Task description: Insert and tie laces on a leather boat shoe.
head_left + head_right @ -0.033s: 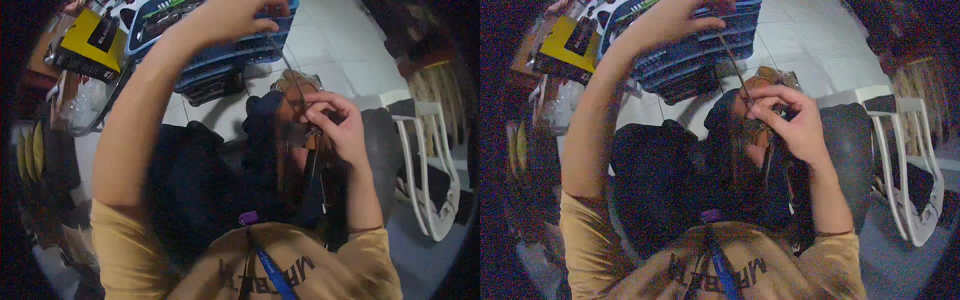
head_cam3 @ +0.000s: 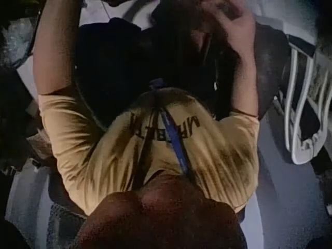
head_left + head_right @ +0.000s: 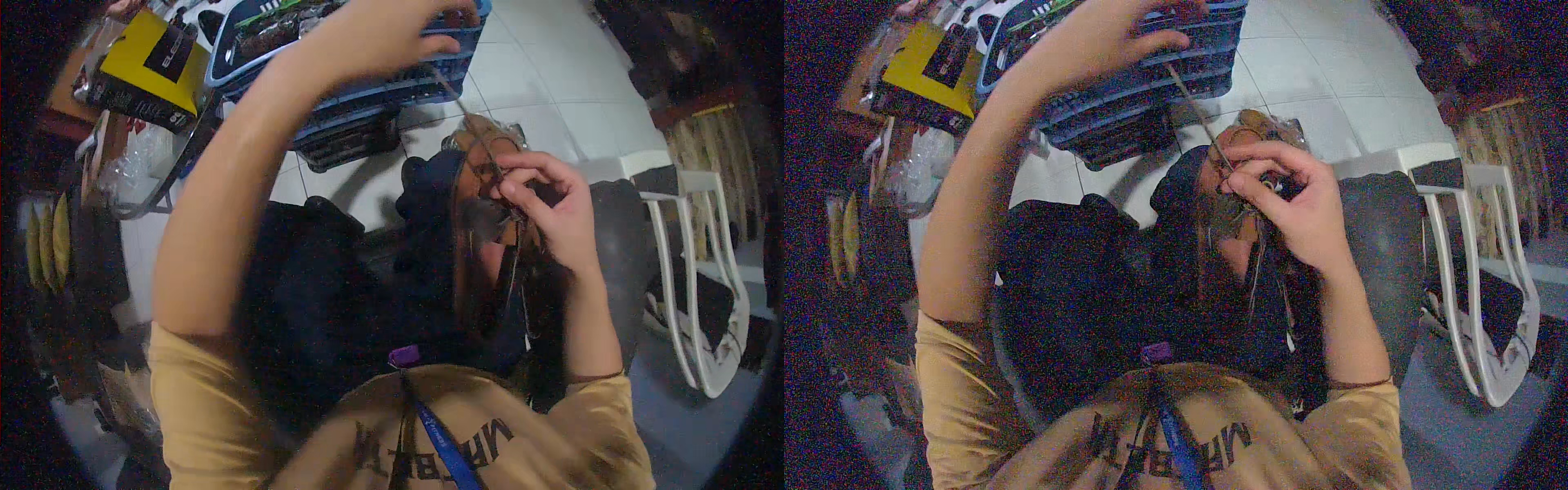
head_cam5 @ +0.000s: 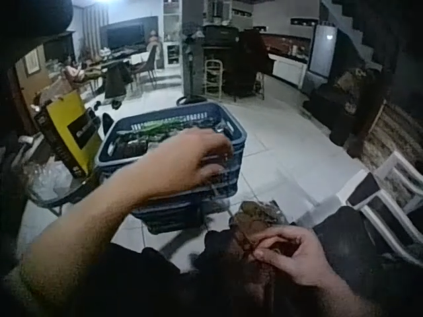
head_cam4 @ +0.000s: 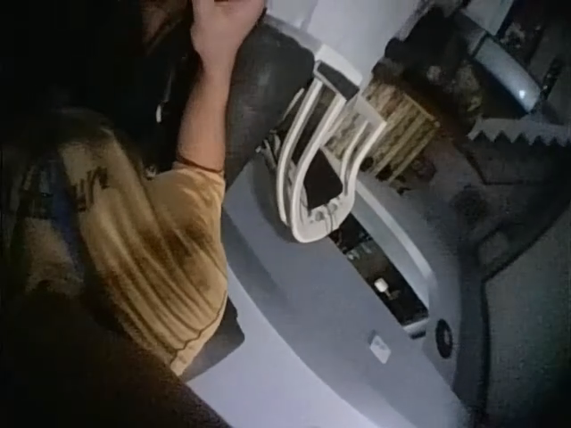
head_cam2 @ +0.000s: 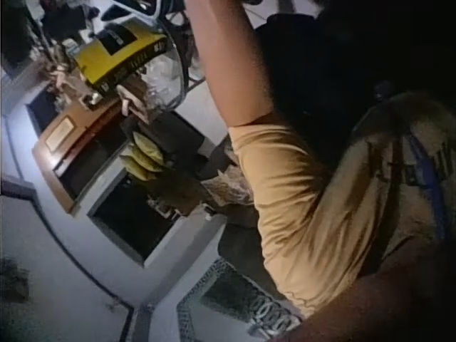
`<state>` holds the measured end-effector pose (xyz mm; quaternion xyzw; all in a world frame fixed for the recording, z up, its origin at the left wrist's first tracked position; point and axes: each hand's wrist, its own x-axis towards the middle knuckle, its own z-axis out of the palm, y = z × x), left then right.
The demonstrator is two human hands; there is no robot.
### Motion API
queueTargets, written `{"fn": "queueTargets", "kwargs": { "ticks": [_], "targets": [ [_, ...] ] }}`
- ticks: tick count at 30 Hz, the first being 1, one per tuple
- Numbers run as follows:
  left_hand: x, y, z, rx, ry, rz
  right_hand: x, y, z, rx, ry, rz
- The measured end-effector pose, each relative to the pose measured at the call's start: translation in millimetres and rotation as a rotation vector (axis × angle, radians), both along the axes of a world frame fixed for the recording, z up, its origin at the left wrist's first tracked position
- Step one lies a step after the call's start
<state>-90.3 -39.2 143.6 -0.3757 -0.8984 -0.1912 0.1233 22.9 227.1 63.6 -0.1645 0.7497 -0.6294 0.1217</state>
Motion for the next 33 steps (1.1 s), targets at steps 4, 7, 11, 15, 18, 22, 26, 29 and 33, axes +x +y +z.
{"fn": "queueTargets", "kwargs": {
  "ticks": [4,7,11,15,18,22,26,29,33],
  "targets": [
    [43.6,6.5,-34.9,0.338,-0.760,-0.073,4.7,0.1,-16.8,-0.079,0.030,-0.168],
    [71.1,6.4,-33.9,0.202,-0.946,-0.260,7.9,-7.2,-16.8,-0.180,0.020,-0.237],
    [70.6,20.2,-59.8,0.457,-1.028,-0.392,9.2,-8.7,-13.1,-0.099,0.043,-0.228],
    [59.4,29.0,-54.3,0.397,-1.036,-0.422,8.4,-8.9,-9.2,-0.163,0.060,-0.191],
    [53.8,32.2,-48.5,0.368,-1.176,-0.388,8.4,-11.3,-4.9,-0.179,0.099,-0.199],
    [54.9,29.8,-36.0,0.269,-1.159,-0.360,12.2,-13.1,-2.2,-0.151,0.132,-0.275],
    [52.8,29.5,-41.8,0.290,-1.154,-0.370,12.8,-12.3,-6.5,-0.176,0.133,-0.275],
    [54.9,25.9,-46.2,0.317,-1.083,-0.420,10.6,-10.5,-8.1,-0.196,0.099,-0.234],
    [55.0,27.8,-41.5,0.319,-1.081,-0.476,9.8,-10.1,-3.6,-0.170,0.097,-0.232]
  ]
}}
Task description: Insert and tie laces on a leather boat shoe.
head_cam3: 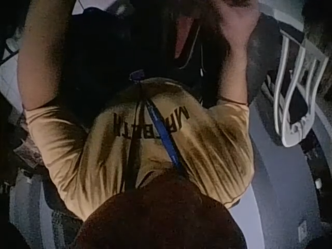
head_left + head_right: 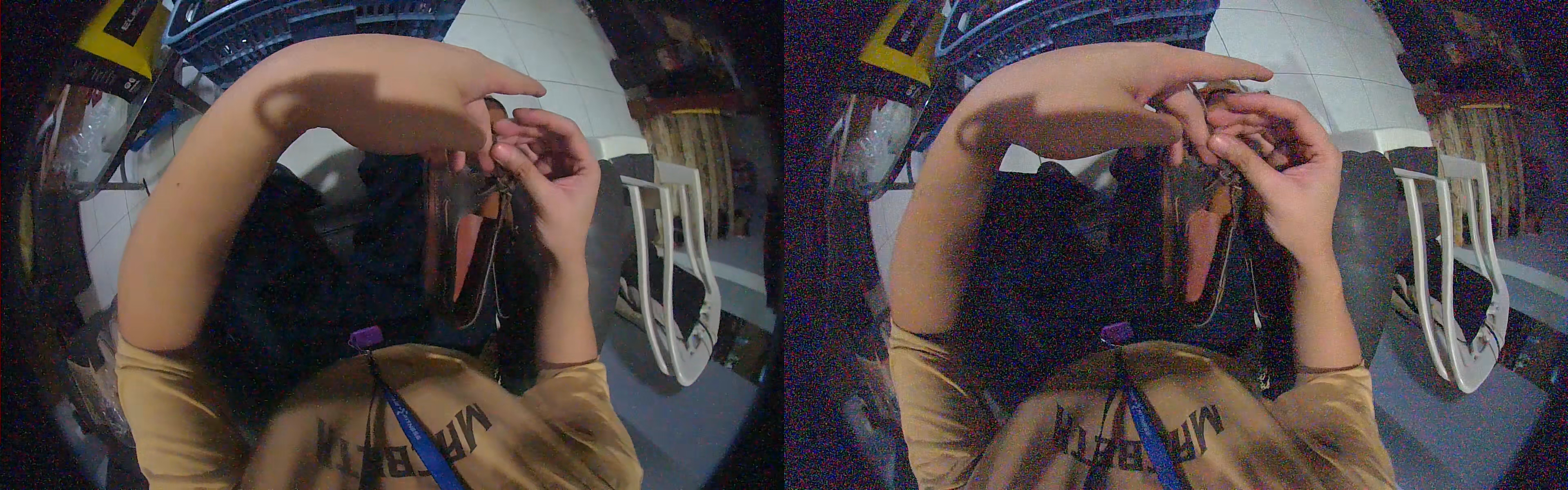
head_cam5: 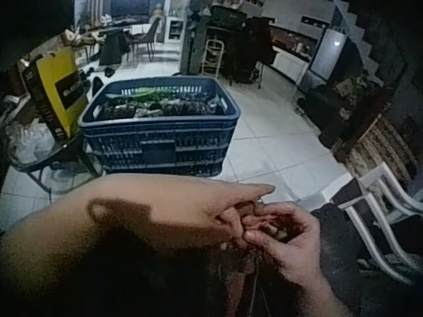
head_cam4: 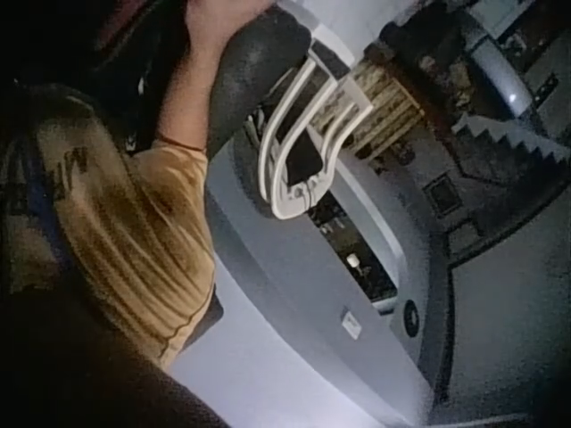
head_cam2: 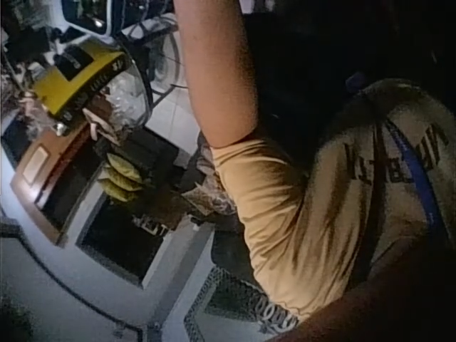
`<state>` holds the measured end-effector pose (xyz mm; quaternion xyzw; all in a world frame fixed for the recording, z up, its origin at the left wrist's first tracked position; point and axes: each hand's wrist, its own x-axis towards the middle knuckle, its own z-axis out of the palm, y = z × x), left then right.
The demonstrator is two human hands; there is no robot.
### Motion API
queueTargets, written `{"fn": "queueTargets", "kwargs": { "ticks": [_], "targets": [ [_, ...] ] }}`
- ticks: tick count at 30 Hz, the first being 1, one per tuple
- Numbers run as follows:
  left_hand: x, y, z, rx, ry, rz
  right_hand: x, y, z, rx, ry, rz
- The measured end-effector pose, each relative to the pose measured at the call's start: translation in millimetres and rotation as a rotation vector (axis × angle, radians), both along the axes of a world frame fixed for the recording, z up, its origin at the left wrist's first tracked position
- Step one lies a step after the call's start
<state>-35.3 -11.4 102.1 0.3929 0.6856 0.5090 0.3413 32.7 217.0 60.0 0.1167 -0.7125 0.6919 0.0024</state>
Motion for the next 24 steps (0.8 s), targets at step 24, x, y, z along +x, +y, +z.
{"fn": "queueTargets", "kwargs": {
  "ticks": [24],
  "targets": [
    [18.4,6.4,15.7,-0.108,0.239,0.052,-16.6,22.3,-2.5,0.410,0.385,0.118]
  ]
}}
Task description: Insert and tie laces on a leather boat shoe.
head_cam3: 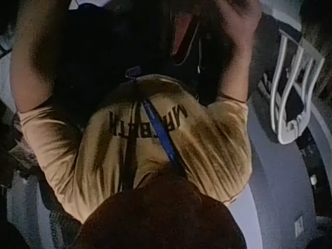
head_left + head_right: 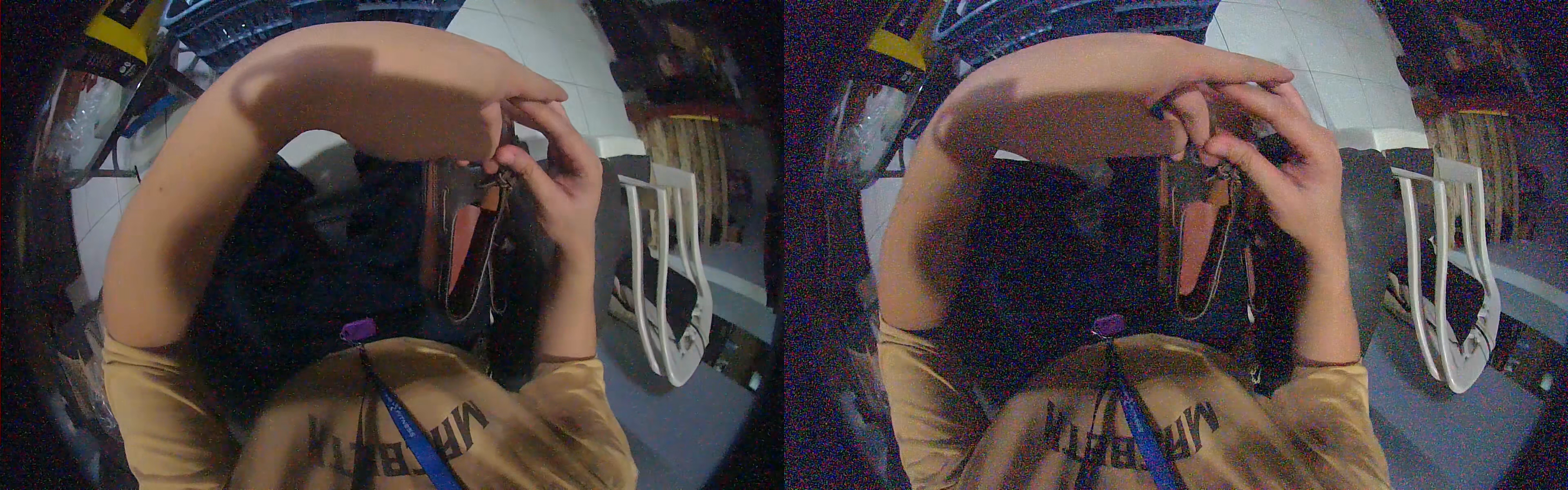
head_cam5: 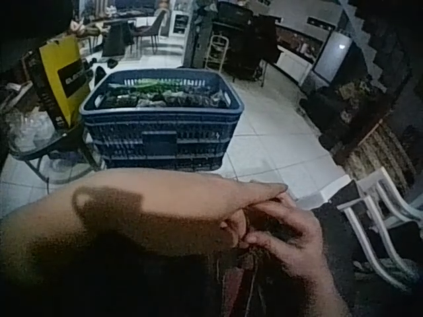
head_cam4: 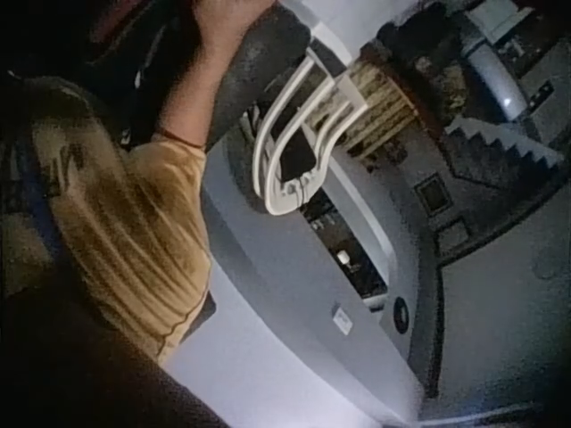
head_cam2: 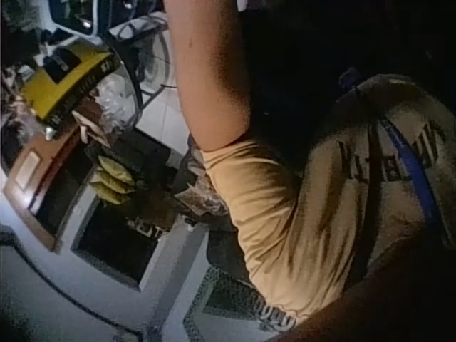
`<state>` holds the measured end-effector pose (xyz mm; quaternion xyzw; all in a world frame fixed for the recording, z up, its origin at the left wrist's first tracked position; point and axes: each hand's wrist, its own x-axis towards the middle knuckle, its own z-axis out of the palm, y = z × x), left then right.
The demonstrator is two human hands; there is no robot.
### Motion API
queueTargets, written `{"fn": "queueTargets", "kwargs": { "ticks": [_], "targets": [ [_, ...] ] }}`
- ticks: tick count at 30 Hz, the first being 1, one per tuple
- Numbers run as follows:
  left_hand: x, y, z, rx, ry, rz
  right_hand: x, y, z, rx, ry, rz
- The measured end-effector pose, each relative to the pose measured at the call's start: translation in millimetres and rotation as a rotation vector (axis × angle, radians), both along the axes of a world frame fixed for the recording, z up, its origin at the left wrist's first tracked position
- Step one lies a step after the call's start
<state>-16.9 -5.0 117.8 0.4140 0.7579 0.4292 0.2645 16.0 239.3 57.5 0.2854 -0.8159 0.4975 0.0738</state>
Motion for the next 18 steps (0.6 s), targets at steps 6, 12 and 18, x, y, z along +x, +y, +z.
{"fn": "queueTargets", "kwargs": {
  "ticks": [6,12,18],
  "targets": [
    [-7.3,-1.7,-41.9,0.020,1.197,-0.134,4.2,-3.6,4.2,-0.003,-0.080,-0.015],
    [17.9,-9.5,-43.2,0.455,-0.094,0.501,8.7,-10.3,-1.0,-0.142,-0.080,0.023],
    [33.1,15.0,-84.5,0.704,-0.010,0.644,9.5,-15.7,0.3,-0.187,-0.118,0.015]
  ]
}}
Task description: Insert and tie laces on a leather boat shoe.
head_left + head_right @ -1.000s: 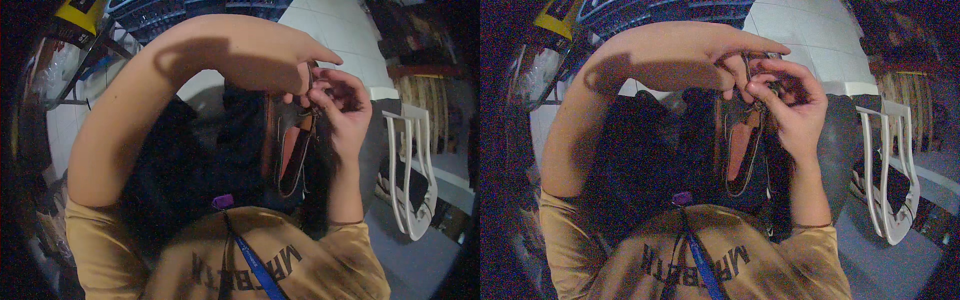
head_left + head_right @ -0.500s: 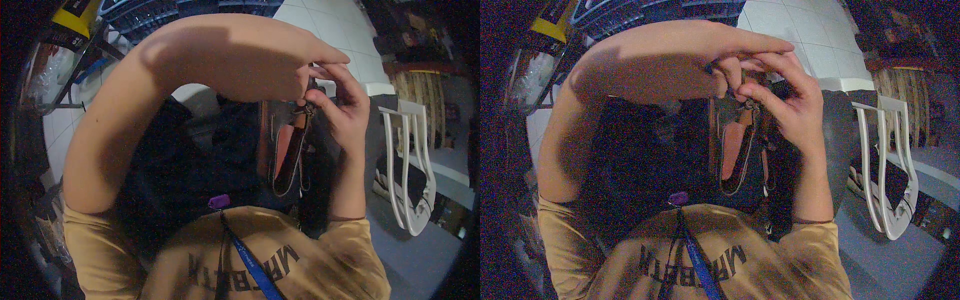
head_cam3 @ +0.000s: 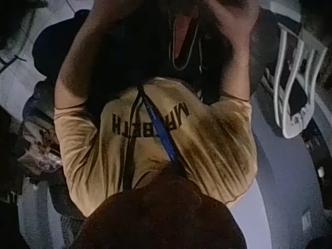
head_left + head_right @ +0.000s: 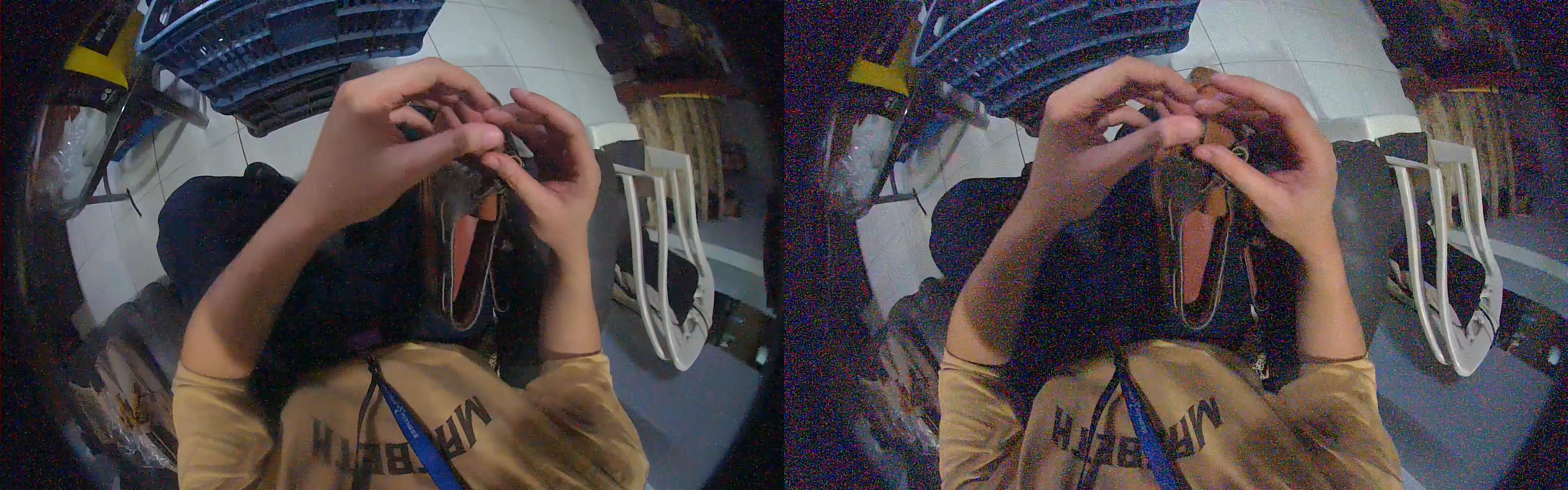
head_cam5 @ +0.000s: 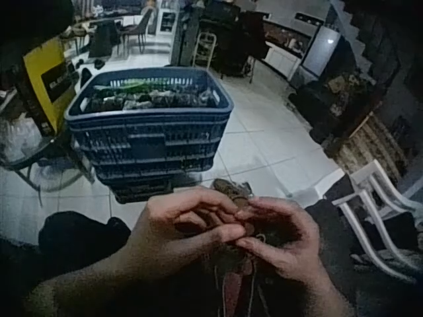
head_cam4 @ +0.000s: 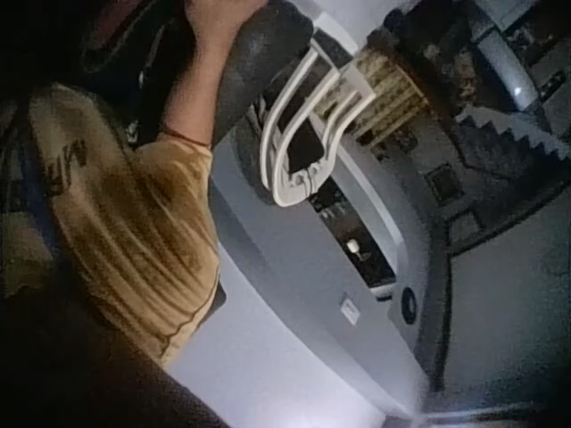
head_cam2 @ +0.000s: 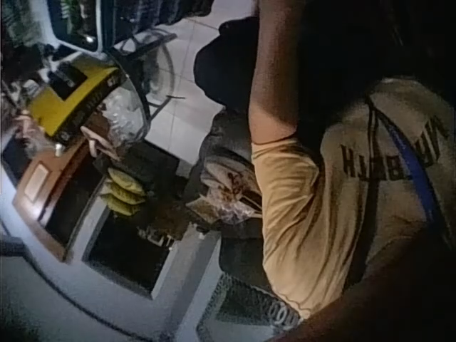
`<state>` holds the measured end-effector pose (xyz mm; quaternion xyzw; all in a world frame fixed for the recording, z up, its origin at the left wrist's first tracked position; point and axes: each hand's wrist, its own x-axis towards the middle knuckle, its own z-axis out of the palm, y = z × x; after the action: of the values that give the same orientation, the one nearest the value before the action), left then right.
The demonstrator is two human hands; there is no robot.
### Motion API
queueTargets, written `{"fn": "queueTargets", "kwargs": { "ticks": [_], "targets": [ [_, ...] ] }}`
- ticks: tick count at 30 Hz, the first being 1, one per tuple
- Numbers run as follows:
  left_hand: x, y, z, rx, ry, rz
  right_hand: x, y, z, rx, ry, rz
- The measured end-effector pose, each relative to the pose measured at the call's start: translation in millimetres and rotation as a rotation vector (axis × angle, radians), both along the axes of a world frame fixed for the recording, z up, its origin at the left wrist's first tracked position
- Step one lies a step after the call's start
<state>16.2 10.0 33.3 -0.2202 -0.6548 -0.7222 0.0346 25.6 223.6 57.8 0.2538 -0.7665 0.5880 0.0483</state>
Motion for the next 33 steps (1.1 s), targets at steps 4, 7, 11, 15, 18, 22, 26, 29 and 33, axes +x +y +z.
{"fn": "queueTargets", "kwargs": {
  "ticks": [4,7,11,15,18,22,26,29,33],
  "targets": [
    [1.9,6.1,-4.5,0.106,-0.013,-0.032,-2.9,0.3,-0.1,0.118,0.096,-0.086],
    [4.3,2.3,-7.3,0.098,-0.029,-0.075,-6.7,2.0,-3.9,0.102,0.126,-0.047],
    [9.2,5.6,-6.4,0.193,-0.126,-0.092,-9.7,-0.8,1.9,0.106,0.054,-0.038],
    [8.0,7.1,-5.2,0.316,-0.183,-0.131,-24.3,15.7,23.1,0.161,0.036,0.085],
    [7.2,1.5,2.3,0.386,-0.303,-0.219,-32.4,13.3,39.2,0.281,0.115,0.150],
    [5.3,-4.4,-1.3,0.400,-0.272,-0.224,-34.2,3.0,72.8,0.639,0.368,0.121],
    [3.5,3.7,-11.4,0.490,-0.276,-0.229,-40.3,3.2,79.2,0.783,0.385,0.142],
    [3.2,1.0,-13.0,0.396,-0.300,-0.234,-42.8,1.8,69.0,0.835,0.357,0.177],
    [6.9,1.5,-8.5,0.378,-0.305,-0.231,-43.4,10.0,57.2,0.661,0.305,0.249]
  ]
}}
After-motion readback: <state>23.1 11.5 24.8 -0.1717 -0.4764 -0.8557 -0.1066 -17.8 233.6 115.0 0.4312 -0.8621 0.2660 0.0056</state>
